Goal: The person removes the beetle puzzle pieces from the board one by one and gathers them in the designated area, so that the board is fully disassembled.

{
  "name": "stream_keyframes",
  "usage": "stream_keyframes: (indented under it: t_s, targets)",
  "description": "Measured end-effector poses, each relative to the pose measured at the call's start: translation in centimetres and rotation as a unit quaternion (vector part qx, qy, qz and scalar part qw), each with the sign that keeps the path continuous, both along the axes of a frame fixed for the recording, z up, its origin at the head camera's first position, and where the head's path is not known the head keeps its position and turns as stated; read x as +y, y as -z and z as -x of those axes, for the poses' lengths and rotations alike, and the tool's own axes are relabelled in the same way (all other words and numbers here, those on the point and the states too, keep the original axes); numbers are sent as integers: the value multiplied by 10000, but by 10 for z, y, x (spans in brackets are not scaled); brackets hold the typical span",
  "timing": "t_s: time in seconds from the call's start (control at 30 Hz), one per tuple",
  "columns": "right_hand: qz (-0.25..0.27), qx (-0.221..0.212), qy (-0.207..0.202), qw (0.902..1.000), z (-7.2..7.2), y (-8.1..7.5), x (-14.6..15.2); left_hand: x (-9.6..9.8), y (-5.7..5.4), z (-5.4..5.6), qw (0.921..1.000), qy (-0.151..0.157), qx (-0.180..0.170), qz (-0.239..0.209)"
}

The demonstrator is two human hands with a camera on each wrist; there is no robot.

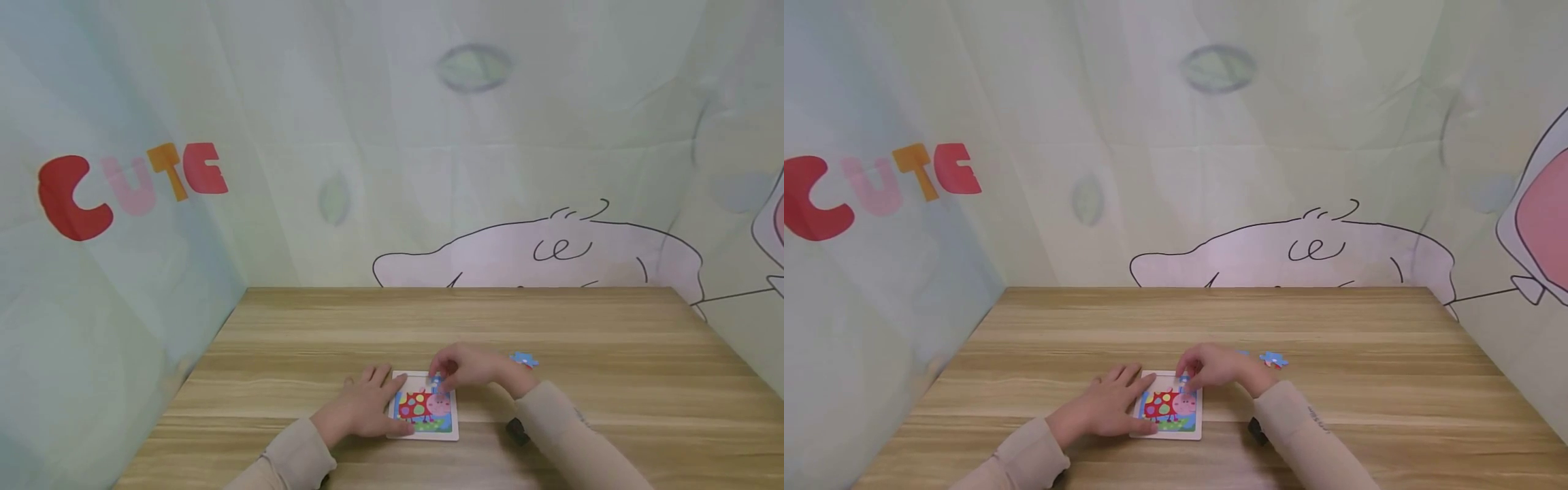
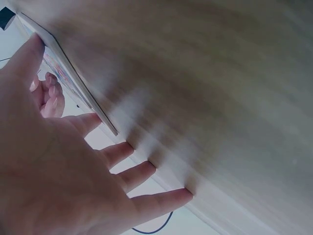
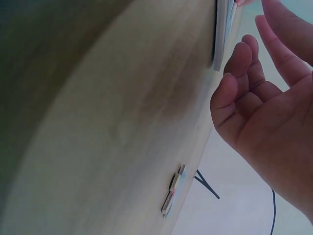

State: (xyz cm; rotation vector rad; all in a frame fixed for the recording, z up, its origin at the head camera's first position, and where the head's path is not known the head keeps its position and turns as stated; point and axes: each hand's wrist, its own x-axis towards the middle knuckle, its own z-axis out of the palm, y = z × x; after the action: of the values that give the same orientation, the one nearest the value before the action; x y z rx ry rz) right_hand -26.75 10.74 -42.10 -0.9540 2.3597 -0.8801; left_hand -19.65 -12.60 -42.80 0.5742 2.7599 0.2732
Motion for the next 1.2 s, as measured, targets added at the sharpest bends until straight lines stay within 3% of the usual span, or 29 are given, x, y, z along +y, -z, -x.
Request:
stream_keyframes:
  t_s: [0.7, 1.2]
  targets:
    - [-272, -262, 126, 9992, 2, 7, -7, 0, 0, 1, 10000, -10, -48, -18]
    - [-366, -104, 101, 9992, -3, 3, -10, 0, 2, 1, 10000, -19, -47, -26]
